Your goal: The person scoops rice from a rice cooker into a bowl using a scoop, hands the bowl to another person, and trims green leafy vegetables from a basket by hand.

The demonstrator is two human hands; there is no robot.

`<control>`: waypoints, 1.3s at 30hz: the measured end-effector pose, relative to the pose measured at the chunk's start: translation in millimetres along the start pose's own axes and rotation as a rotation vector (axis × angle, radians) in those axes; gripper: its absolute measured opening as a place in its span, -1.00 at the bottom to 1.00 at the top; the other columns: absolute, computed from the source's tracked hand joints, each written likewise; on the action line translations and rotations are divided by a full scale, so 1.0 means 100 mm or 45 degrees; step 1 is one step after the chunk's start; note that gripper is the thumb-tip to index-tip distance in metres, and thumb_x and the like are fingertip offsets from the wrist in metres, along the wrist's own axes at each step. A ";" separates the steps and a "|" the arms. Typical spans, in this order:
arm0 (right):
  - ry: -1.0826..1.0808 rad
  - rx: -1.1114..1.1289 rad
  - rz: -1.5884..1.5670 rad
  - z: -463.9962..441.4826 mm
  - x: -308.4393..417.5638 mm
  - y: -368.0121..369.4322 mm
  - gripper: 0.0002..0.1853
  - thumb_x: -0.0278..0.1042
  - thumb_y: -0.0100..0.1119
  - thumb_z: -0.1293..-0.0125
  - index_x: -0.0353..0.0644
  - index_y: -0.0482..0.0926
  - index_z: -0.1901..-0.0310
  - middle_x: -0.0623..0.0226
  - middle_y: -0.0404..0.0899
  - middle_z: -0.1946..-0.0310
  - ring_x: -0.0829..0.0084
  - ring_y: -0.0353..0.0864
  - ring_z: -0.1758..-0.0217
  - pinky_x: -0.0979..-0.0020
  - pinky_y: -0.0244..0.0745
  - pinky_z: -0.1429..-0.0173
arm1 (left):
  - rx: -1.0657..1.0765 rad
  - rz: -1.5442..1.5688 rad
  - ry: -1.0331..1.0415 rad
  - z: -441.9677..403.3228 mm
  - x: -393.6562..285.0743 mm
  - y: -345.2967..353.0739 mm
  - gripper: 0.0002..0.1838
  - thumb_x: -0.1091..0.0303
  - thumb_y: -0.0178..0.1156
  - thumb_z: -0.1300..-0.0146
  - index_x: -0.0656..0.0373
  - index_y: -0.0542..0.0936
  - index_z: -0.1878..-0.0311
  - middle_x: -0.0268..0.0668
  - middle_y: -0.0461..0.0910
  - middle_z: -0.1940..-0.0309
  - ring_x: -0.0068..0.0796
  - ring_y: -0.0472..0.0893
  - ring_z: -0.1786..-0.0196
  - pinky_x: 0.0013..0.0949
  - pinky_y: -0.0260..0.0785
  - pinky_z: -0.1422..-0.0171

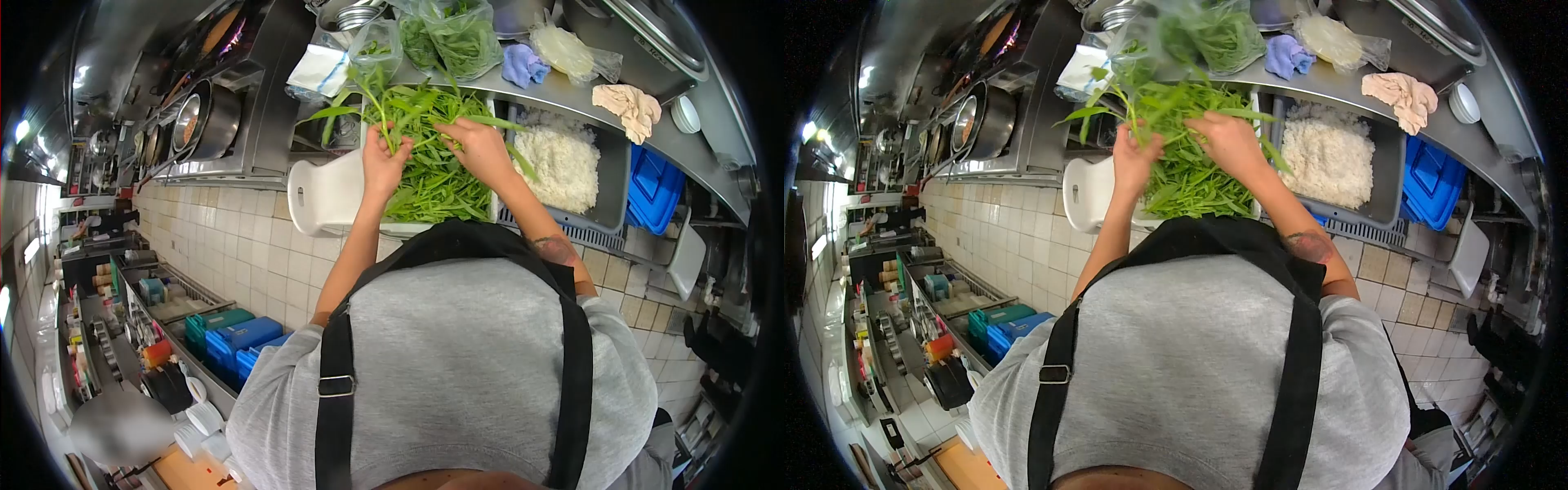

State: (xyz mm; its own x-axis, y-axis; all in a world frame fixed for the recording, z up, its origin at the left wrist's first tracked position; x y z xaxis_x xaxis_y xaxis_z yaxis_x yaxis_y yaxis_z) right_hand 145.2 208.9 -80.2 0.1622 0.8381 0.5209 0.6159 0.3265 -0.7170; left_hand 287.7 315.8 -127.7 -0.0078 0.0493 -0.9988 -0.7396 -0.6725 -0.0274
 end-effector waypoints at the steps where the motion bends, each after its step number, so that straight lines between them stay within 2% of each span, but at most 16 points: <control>1: -0.012 0.008 0.023 0.01 -0.05 0.06 -0.78 -0.41 0.23 -0.04 -0.10 0.63 0.21 0.28 0.52 0.42 0.19 0.57 0.36 0.26 0.48 0.30 | 0.033 -0.011 -0.002 0.01 -0.02 0.02 -0.54 0.71 0.11 -0.13 0.23 0.22 -0.08 -0.19 0.56 0.30 -0.52 0.58 0.27 -0.52 0.47 0.26; 9: 0.016 0.263 0.127 0.10 -0.05 0.29 -0.79 -0.38 0.24 -0.01 -0.12 0.63 0.25 0.28 0.52 0.40 0.18 0.59 0.37 0.23 0.52 0.27 | 0.118 -0.054 0.028 0.04 -0.13 0.05 -0.53 0.69 0.09 -0.16 0.27 0.23 -0.13 -0.20 0.57 0.25 -0.51 0.60 0.21 -0.51 0.49 0.21; 12: 0.082 0.193 0.070 0.09 -0.07 0.27 -0.82 -0.35 0.22 -0.03 -0.15 0.63 0.30 0.26 0.54 0.42 0.17 0.59 0.38 0.22 0.50 0.27 | 0.121 -0.029 0.042 0.03 -0.11 0.04 -0.53 0.67 0.10 -0.16 0.27 0.23 -0.14 -0.18 0.58 0.23 -0.53 0.60 0.22 -0.52 0.48 0.22; 15: 0.193 -0.040 -0.199 0.08 -0.21 0.19 -0.83 -0.35 0.18 -0.05 -0.18 0.64 0.31 0.19 0.57 0.37 0.14 0.59 0.39 0.28 0.49 0.27 | 0.110 0.090 0.027 0.06 -0.12 0.07 -0.55 0.65 0.11 -0.17 0.23 0.25 -0.11 -0.18 0.59 0.24 -0.58 0.58 0.30 -0.57 0.43 0.30; 18: 0.333 -0.278 -0.412 0.08 -0.42 0.11 -0.83 -0.34 0.16 -0.11 -0.19 0.65 0.30 0.22 0.61 0.35 0.29 0.61 0.42 0.39 0.47 0.27 | 0.127 0.214 -0.021 0.07 -0.13 0.09 -0.59 0.63 0.13 -0.17 0.19 0.26 -0.07 -0.19 0.61 0.27 -0.62 0.54 0.39 -0.62 0.35 0.38; 21: 0.747 -0.325 -0.911 0.08 -0.89 0.07 -0.82 -0.36 0.11 -0.24 -0.28 0.62 0.29 0.35 0.62 0.38 0.56 0.54 0.37 0.54 0.39 0.19 | 0.159 0.252 -0.032 0.09 -0.20 0.08 -0.62 0.60 0.14 -0.18 0.16 0.27 -0.03 -0.18 0.61 0.28 -0.63 0.49 0.46 -0.63 0.29 0.43; 24: 0.464 -0.313 -0.900 -0.05 -0.78 -0.29 -0.80 -0.33 0.07 -0.30 -0.31 0.59 0.28 0.41 0.60 0.42 0.64 0.49 0.36 0.57 0.37 0.18 | 0.281 0.312 -0.083 0.14 -0.24 0.07 -0.68 0.51 0.13 -0.23 0.15 0.28 0.00 -0.16 0.60 0.29 -0.60 0.47 0.49 -0.63 0.26 0.45; 27: 0.468 -0.101 -0.803 -0.06 -0.77 -0.47 -0.81 -0.32 0.06 -0.32 -0.27 0.57 0.26 0.38 0.59 0.42 0.66 0.49 0.34 0.57 0.37 0.21 | 0.384 0.430 -0.185 0.18 -0.24 0.11 -0.75 0.42 0.08 -0.29 0.15 0.28 0.02 -0.14 0.58 0.29 -0.59 0.45 0.51 -0.63 0.24 0.47; 28: 0.558 -0.045 -0.604 -0.06 -0.68 -0.57 -0.81 -0.26 0.11 -0.28 -0.18 0.57 0.22 0.32 0.62 0.40 0.46 0.59 0.36 0.46 0.42 0.22 | 0.407 0.479 -0.211 0.19 -0.24 0.12 -0.77 0.40 0.06 -0.31 0.15 0.29 0.03 -0.13 0.58 0.29 -0.58 0.45 0.51 -0.63 0.23 0.47; 31: 0.072 -0.234 -0.129 -0.15 -0.27 -0.78 -0.86 -0.34 0.13 -0.25 -0.19 0.57 0.24 0.27 0.59 0.41 0.43 0.58 0.41 0.47 0.44 0.28 | 0.439 0.506 -0.270 0.19 -0.23 0.18 -0.82 0.39 0.01 -0.34 0.16 0.30 0.05 -0.11 0.57 0.27 -0.58 0.45 0.51 -0.62 0.22 0.50; 34: -0.143 -0.076 -0.246 -0.20 0.08 -0.73 -0.85 -0.39 0.23 -0.14 -0.18 0.59 0.24 0.26 0.58 0.40 0.27 0.57 0.41 0.40 0.46 0.31 | 0.498 0.395 -0.256 0.22 -0.27 0.25 -0.82 0.40 -0.04 -0.36 0.16 0.28 0.02 -0.10 0.57 0.25 -0.58 0.45 0.52 -0.61 0.20 0.52; 39: -0.386 0.187 -0.201 -0.19 0.34 -0.45 -0.81 -0.42 0.30 0.00 -0.12 0.61 0.28 0.33 0.51 0.43 0.26 0.55 0.41 0.33 0.45 0.34 | 0.661 0.189 -0.262 0.27 -0.35 0.39 -0.75 0.41 -0.12 -0.38 0.13 0.20 -0.09 -0.10 0.56 0.21 -0.59 0.45 0.55 -0.63 0.18 0.53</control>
State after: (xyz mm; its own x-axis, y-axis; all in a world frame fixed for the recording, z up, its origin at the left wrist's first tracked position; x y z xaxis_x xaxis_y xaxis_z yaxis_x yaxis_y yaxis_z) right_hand 137.6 214.4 -20.8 -0.1756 0.8565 0.4853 0.4940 0.5031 -0.7092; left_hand 240.9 307.6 -92.5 -0.2293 0.1594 -0.9602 -0.9534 -0.2354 0.1886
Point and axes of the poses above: each hand's wrist, its own z-axis away from the middle knuckle, its own y-axis out of the palm, x = y × z, the point moved 7 cm from there along -z, towards the middle knuckle
